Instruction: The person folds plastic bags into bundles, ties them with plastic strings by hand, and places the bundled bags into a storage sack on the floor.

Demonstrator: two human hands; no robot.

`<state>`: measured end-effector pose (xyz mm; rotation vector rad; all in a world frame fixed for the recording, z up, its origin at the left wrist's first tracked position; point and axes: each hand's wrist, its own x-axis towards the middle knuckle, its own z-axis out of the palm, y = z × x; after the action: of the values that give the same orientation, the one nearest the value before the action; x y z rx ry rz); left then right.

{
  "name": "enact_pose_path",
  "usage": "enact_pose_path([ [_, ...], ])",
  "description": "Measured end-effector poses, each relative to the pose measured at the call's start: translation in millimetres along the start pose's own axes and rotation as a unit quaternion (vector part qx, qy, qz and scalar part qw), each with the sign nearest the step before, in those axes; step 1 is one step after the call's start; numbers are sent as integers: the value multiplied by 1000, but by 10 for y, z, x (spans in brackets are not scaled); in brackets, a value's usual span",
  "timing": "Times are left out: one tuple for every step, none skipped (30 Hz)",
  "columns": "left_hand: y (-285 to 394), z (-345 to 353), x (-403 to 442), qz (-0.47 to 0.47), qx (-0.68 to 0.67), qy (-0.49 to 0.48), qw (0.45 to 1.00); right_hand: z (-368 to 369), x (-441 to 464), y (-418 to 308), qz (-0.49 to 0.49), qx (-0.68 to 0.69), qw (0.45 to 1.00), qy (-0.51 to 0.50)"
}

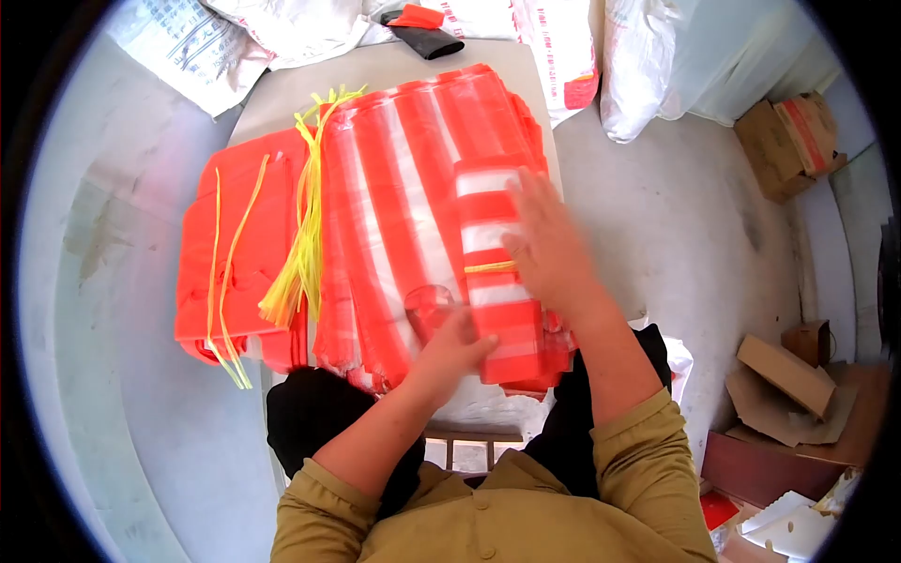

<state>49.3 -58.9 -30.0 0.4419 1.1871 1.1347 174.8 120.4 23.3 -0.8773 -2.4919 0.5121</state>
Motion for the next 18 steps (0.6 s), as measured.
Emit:
enact_pose_path([
  [-21, 13, 9, 5, 13, 10, 1000, 29, -12, -31, -31, -28, 999, -24],
  [-43, 19, 16, 10, 27, 19, 999, 87, -31, -71, -60, -56, 995, -47],
  [-61, 14, 24, 11, 35, 19, 999, 149, -43, -104, -90, -83, 990, -70],
  [-77, -1, 31, 13, 43, 19, 999, 217, -50, -125, -82, -88, 989, -91],
  [-95, -7, 38, 15, 51, 19, 998, 292, -54, -140, -73, -93, 987, -111],
  [-115, -4, 44, 21, 47, 22, 998, 351, -48, -149, -65, -98, 984, -131],
  [-134, 0, 46, 27, 44, 26, 998, 395, -30, -155, -56, -95, 985, -136],
  [-148, -1, 52, 33, 41, 30, 998, 434, 1, -158, -47, -92, 985, -141],
  [-162, -6, 63, 32, 38, 28, 998, 456, 39, -162, -39, -88, 985, -146],
  [-179, -12, 73, 31, 35, 27, 999, 460, 74, -164, -40, -93, 984, -145],
  [-193, -18, 81, 29, 31, 26, 999, 459, 108, -164, -40, -97, 984, -144],
  [-203, -24, 87, 25, 35, 27, 999, 456, 144, -161, -41, -101, 984, -145],
  [-216, -31, 93, 21, 38, 28, 999, 425, 203, -165, -31, -94, 982, -160],
  [-227, -39, 98, 17, 42, 28, 999, 372, 280, -171, -22, -87, 981, -175],
  [-223, -42, 97, 11, 41, 24, 999, 346, 344, -149, -12, -80, 979, -190],
  [-206, -43, 90, 6, 39, 22, 999, 422, 385, -53, -22, -78, 983, -164],
  [-202, -46, 87, 1, 38, 20, 999, 537, 412, 59, -32, -77, 987, -139],
  [-217, -52, 89, 6, 38, 23, 999, 641, 415, 161, -42, -75, 990, -114],
])
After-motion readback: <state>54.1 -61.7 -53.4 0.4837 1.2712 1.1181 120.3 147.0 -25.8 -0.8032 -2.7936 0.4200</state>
